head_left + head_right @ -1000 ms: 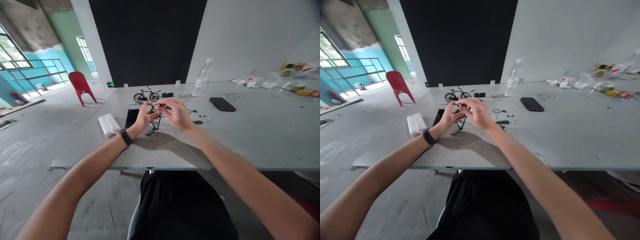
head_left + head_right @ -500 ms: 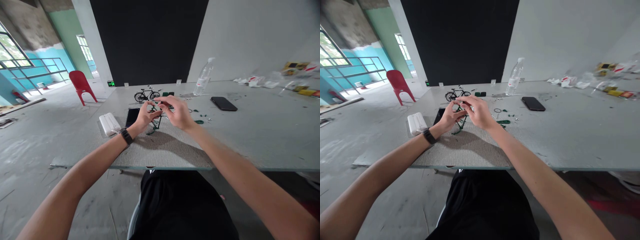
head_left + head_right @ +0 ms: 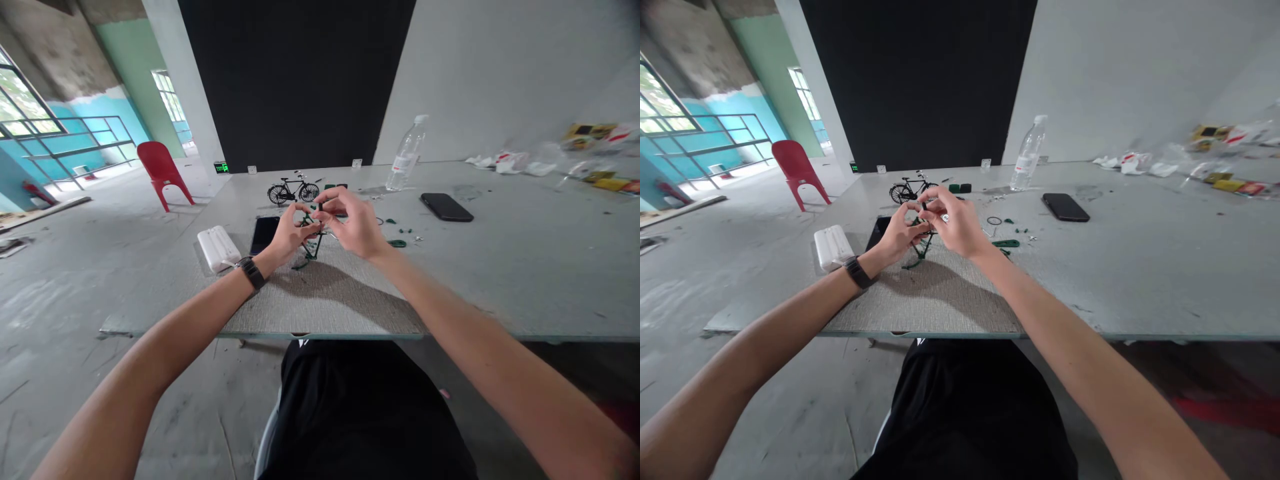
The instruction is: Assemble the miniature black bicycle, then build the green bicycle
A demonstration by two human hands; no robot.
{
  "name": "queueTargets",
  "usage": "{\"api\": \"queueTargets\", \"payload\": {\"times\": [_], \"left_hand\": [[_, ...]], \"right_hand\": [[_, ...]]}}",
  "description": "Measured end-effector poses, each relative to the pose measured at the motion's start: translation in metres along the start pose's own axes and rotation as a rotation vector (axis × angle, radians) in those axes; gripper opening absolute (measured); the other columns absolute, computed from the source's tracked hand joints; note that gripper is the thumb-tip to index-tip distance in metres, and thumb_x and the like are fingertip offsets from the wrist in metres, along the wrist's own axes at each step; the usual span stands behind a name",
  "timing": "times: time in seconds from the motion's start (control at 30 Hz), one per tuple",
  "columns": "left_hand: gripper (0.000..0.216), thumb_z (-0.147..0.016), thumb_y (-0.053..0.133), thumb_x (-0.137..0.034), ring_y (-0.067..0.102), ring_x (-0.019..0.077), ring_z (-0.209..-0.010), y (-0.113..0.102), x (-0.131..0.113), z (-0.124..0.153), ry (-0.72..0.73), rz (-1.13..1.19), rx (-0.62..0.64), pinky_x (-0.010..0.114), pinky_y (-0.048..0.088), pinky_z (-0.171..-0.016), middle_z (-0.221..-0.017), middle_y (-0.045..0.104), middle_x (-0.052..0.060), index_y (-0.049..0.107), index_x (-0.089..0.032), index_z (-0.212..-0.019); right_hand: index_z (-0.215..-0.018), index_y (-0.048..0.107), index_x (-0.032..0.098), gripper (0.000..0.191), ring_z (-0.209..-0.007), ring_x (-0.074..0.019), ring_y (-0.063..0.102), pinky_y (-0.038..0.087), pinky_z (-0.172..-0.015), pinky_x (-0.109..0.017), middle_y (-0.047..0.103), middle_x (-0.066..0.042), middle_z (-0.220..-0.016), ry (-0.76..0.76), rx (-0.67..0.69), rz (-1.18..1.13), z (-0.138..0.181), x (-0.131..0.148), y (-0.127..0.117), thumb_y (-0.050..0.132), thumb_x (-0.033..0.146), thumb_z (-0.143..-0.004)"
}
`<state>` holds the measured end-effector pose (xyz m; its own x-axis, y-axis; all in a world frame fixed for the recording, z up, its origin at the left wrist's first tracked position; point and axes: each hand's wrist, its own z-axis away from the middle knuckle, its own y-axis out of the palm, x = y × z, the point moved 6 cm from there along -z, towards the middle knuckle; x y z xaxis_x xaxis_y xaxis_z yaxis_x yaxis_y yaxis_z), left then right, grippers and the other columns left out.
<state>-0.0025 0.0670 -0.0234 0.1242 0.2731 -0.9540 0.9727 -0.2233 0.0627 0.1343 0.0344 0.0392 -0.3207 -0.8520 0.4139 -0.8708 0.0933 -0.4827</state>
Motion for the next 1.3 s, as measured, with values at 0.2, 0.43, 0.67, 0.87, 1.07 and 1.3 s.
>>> {"api": "queueTargets", "payload": {"times": [0.2, 0.43, 0.67, 0.87, 1.07, 1.3], "left_hand": [[0.035, -0.086, 0.078, -0.022, 0.049, 0.0076, -0.054, 0.0034, -0.0025, 0.0004, 0.015, 0.018, 0.007, 0.024, 0.034, -0.050, -0.071, 0.060, -0.004, 0.047, -0.023, -0.102], [0.037, -0.085, 0.080, -0.027, 0.058, 0.0099, -0.062, -0.0016, 0.0036, -0.0029, 0.020, 0.010, -0.002, 0.024, 0.035, -0.052, -0.079, 0.066, -0.001, 0.048, -0.023, -0.101], [0.036, -0.085, 0.080, -0.026, 0.059, 0.0104, -0.061, -0.0005, 0.0028, -0.0026, 0.021, 0.031, -0.015, 0.023, 0.035, -0.051, -0.073, 0.064, -0.002, 0.047, -0.024, -0.099], [0.035, -0.084, 0.079, -0.020, 0.063, 0.0099, -0.067, 0.0007, -0.0010, 0.0011, 0.000, 0.091, -0.018, 0.023, 0.038, -0.056, -0.079, 0.068, -0.001, 0.048, -0.022, -0.100], [0.037, -0.084, 0.080, -0.022, 0.058, 0.0083, -0.061, 0.0014, -0.0009, 0.0014, -0.020, 0.025, 0.000, 0.022, 0.034, -0.054, -0.075, 0.065, -0.003, 0.047, -0.022, -0.102], [0.033, -0.087, 0.075, -0.017, 0.053, 0.0078, -0.057, 0.0041, -0.0028, 0.0023, -0.024, 0.038, 0.003, 0.023, 0.031, -0.052, -0.069, 0.059, -0.005, 0.046, -0.023, -0.101]], "right_hand": [[-0.120, 0.062, 0.022, 0.025, -0.098, -0.0217, 0.073, 0.060, -0.082, -0.037, 0.076, -0.009, -0.107, -0.013, 0.035, 0.028, 0.0002, 0.0011, 0.0013, 0.052, 0.040, -0.105], [-0.117, 0.069, 0.022, 0.023, -0.093, -0.0203, 0.073, 0.060, -0.082, -0.036, 0.076, -0.007, -0.103, 0.003, 0.031, -0.018, -0.0014, 0.0018, 0.0004, 0.054, 0.033, -0.105], [-0.121, 0.071, 0.023, 0.026, -0.095, -0.0217, 0.071, 0.060, -0.083, -0.039, 0.075, -0.009, -0.111, -0.010, 0.014, 0.029, -0.0009, 0.0030, -0.0020, 0.057, 0.036, -0.103], [-0.137, 0.063, 0.020, 0.038, -0.105, -0.0207, 0.070, 0.058, -0.089, -0.037, 0.075, -0.010, -0.116, 0.043, 0.088, -0.063, -0.0002, -0.0032, 0.0011, 0.042, 0.035, -0.109], [-0.113, 0.074, 0.021, 0.030, -0.087, -0.0206, 0.072, 0.059, -0.077, -0.036, 0.076, -0.007, -0.098, 0.041, 0.059, -0.083, -0.0010, -0.0019, -0.0003, 0.059, 0.044, -0.102], [-0.104, 0.071, 0.024, 0.026, -0.080, -0.0181, 0.070, 0.060, -0.074, -0.034, 0.075, -0.005, -0.095, -0.046, -0.037, -0.011, -0.0005, 0.0052, -0.0006, 0.065, 0.048, -0.099]]}}
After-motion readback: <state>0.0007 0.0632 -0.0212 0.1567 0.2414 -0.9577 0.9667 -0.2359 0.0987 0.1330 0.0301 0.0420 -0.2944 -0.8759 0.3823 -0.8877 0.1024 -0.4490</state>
